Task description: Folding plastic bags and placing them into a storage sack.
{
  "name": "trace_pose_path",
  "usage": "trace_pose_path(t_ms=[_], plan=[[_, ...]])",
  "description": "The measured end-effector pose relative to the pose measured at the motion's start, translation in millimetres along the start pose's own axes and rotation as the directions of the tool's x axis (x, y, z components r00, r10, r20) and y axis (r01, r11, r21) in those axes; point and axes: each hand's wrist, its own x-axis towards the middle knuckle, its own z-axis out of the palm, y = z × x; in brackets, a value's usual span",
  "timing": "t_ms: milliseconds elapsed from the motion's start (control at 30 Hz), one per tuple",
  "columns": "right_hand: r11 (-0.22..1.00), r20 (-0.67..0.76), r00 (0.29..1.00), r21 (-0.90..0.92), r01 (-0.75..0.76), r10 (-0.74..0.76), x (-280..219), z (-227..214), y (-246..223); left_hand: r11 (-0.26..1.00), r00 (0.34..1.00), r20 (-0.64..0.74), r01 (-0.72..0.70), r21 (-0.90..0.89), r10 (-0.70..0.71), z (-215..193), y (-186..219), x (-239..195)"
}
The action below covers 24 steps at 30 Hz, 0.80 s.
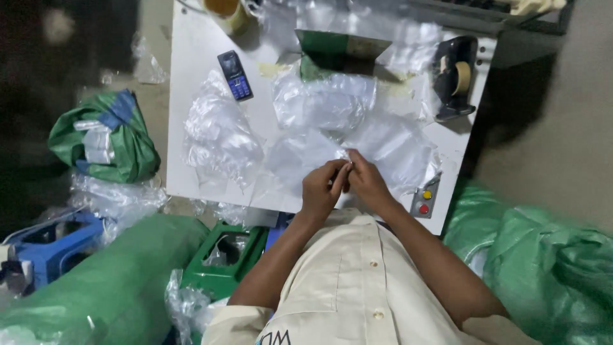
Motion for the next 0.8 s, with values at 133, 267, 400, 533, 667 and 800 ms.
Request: trace_pose_path(t_ms=[133, 267, 400, 533, 667, 800], plan=[[0.991, -0.020, 0.995, -0.092, 0.097, -0.099, 21, -2, 0, 0.981, 0.995, 0.004, 0.097, -0.165, -0.098, -11, 0, -7], [0.951, 0.105, 0.989, -0.279, 0.133, -0.108, 9, 16, -50, 0.952, 0.963, -0.132, 0.202, -0.230, -0.236, -24, -8, -6], [0.816, 0.154, 0.954, -0.494, 0.301, -0.258, 10, 26, 16, 0.998, 0.980, -0.190, 0.061, 0.031, -0.054, -28, -9, -5], [0.653, 0.068, 0.903, -0.669, 0.356, -0.424, 19, 23, 63, 0.940, 0.965, -0.092, -0.215, 0.263, 0.247, -5, -44, -21], [0.789, -0.104, 0.899, -0.528, 0.313, -0.426, 54, 1, 34, 0.989, 0.985, -0.101, -0.134, 0.066, 0.140, -29, -24, -20], [0.981, -0.455, 0.890, 0.159, 0.112, -0.028, 98, -26, 59, 0.961, 0.920, -0.281, 0.276, -0.030, -0.273, -48, -80, -60]])
